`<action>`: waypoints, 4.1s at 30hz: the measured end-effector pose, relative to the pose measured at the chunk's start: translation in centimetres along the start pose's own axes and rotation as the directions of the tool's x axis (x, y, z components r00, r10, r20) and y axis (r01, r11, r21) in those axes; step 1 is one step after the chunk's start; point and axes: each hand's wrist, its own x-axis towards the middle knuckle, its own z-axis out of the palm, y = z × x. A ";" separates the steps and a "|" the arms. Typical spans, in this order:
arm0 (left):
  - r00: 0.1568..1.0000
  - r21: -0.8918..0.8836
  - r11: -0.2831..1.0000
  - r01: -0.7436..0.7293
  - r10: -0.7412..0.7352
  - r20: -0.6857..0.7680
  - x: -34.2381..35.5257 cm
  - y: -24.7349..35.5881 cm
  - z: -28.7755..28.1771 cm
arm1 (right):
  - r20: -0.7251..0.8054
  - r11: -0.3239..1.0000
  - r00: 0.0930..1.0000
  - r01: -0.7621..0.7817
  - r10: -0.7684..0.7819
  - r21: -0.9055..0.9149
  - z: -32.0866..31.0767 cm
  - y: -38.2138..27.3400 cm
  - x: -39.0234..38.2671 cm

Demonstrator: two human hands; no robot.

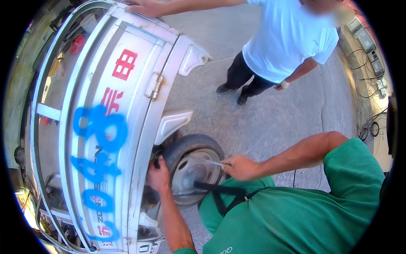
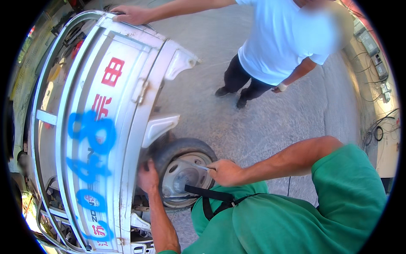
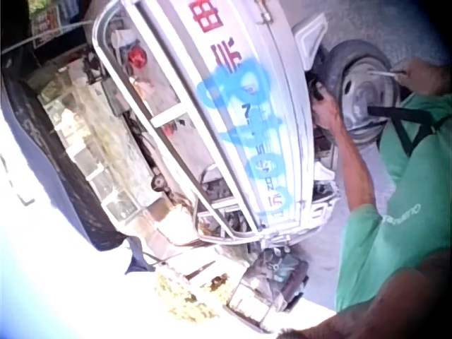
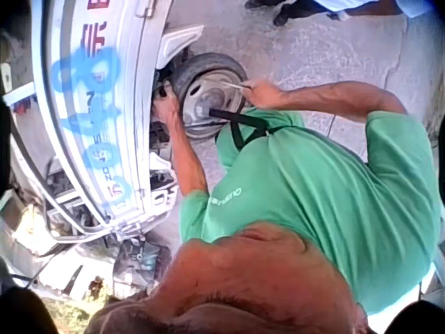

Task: The person uses a metal tool to pry the tire bead away from the rim of a small white utility vehicle. They repeatedly insert the tool between the tire and the rim, working around the circumference to loosen the tire. Another person stands nearby observing the process.

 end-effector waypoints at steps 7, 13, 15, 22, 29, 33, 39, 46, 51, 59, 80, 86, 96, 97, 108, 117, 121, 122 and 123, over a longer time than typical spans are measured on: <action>1.000 0.010 1.000 -0.008 0.008 0.016 -3.0 1.8 -1.7 | -0.087 0.989 0.991 0.110 -0.102 0.100 3.5 3.4 -2.9; 0.996 0.024 0.998 -0.050 0.051 -0.074 -3.6 0.2 0.2 | -0.230 0.954 0.960 0.209 -0.158 0.215 8.6 7.7 -3.5; 0.994 0.037 0.998 -0.054 0.057 -0.091 -4.0 -0.6 0.5 | -0.186 0.956 0.974 0.170 -0.126 0.241 10.3 9.3 -3.1; 0.993 0.034 0.998 -0.043 0.046 -0.109 -4.0 -2.2 1.7 | -0.140 0.958 0.956 0.271 -0.257 0.098 14.0 17.8 3.7; 0.994 -0.053 0.998 -0.043 0.037 -0.103 -4.4 -2.3 1.3 | -0.121 0.969 0.966 0.212 -0.227 -0.127 7.9 17.6 1.8; 0.999 -0.072 0.997 -0.013 0.010 -0.052 -4.5 -2.2 0.4 | -0.082 0.971 0.968 0.235 -0.237 -0.037 5.2 17.8 0.3; 0.999 -0.085 0.996 0.031 -0.032 -0.017 -4.9 -2.1 -1.7 | 0.024 0.984 0.984 0.177 -0.178 0.011 1.4 15.4 -1.1; 0.999 -0.096 0.994 0.047 -0.049 -0.021 -4.2 -3.7 -2.0 | 0.072 0.980 0.982 0.178 -0.173 -0.086 -0.9 12.1 -0.8; 1.000 -0.283 0.959 -0.016 0.015 -0.004 -3.8 -6.0 -2.1 | 0.075 0.982 0.979 0.188 -0.187 -0.005 -0.1 10.0 -1.2; 0.929 -0.328 0.925 -0.191 0.062 -0.366 -13.1 -12.8 2.0 | 0.117 0.992 0.986 0.124 -0.121 -0.017 -0.8 11.7 -2.4; 0.862 -0.251 0.837 0.485 -0.506 -0.021 -24.4 -12.5 17.9 | 0.060 0.979 0.979 0.199 -0.196 -0.046 -8.2 23.3 -2.5; 0.848 -0.633 0.575 0.519 -0.438 0.298 -25.0 -14.3 20.2 | 0.030 0.989 0.999 -0.044 0.040 0.144 -1.7 25.4 -5.8; 0.860 -0.387 0.768 0.510 -0.471 0.198 -26.4 -17.3 13.8 | 0.158 0.996 0.984 0.089 -0.088 -0.004 7.9 19.3 -6.9; 0.873 -0.332 0.808 0.487 -0.456 0.171 -27.0 -17.6 13.0 | 0.173 0.997 0.982 0.083 -0.082 0.003 8.7 18.6 -7.2; 0.929 -0.639 0.702 0.314 -0.366 0.054 -29.3 -18.2 13.8 | 0.332 0.523 0.621 0.781 -0.710 -0.341 8.4 4.4 -3.4; 0.924 -0.658 0.699 0.281 -0.382 -0.012 -30.0 -19.3 15.7 | 0.522 -0.092 0.047 0.967 -0.852 -0.237 18.9 -5.9 2.3; 0.901 -0.621 0.709 0.335 -0.434 -0.009 -30.0 -17.9 16.3 | 0.528 -0.225 -0.054 0.938 -0.847 -0.264 22.5 -8.4 3.6; 0.902 -0.620 0.712 0.329 -0.432 -0.018 -30.0 -18.1 16.7 | 0.567 -0.275 -0.076 0.921 -0.820 -0.275 23.0 -9.3 4.2; 0.901 -0.639 0.705 0.308 -0.433 -0.043 -30.1 -18.4 16.5 | 0.606 -0.325 -0.092 0.901 -0.790 -0.288 23.6 -10.4 5.0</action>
